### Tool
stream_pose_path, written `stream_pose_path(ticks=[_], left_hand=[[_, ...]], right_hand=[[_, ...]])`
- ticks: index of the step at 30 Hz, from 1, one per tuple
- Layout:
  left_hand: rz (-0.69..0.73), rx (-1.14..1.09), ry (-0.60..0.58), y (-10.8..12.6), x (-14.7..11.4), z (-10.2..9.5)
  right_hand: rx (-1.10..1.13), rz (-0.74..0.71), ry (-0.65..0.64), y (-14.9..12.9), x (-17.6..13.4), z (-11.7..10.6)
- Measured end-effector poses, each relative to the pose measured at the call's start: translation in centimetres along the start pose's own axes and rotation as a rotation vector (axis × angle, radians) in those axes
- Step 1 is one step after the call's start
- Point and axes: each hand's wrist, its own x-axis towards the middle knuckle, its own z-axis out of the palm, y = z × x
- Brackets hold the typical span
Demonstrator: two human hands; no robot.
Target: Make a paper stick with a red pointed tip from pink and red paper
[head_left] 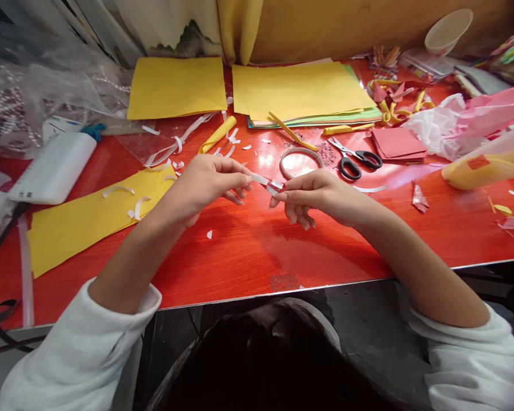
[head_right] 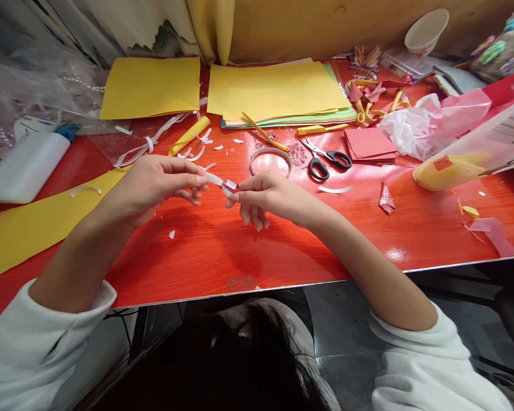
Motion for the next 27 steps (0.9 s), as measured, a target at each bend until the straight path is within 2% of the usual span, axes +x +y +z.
stream_pose_path(ticks=[6,10,12,15,17,19,22,27], left_hand=[[-0.008,-0.002,0.131,-0.8,0.9,-1.6],[0.045,0.060,0.257,-1.4,1.5,-2.7],[0.099,0.173,0.356,-1.6,1.5,-3.2],[0.247,0.499,0.496,-1.7,1.3,-3.7],[0.283,0.706,0.548,-1.7,1.1,-3.8],[0.243,0.852,0.577,-2.0,1.1,-3.8],[0.212,0.954,0.575,-2.7,1.4,-4.0],[0.372,0.838,0.498,-3.2,1.9,-3.8]], right_hand=[[0.001,0.003,0.008,0.2,0.1,-0.1],[0.021,0.018,0.014,0.2,0.2,-0.1],[0.022,0.016,0.014,0.2,0.2,-0.1],[0.021,0.011,0.015,0.1,0.2,-0.1],[0.020,0.011,0.019,0.2,0.2,-0.1],[0.020,0.013,0.021,0.2,0.2,-0.1],[0.016,0.011,0.012,0.3,0.3,-0.2],[0.005,0.014,-0.009,0.3,0.3,-0.1]])
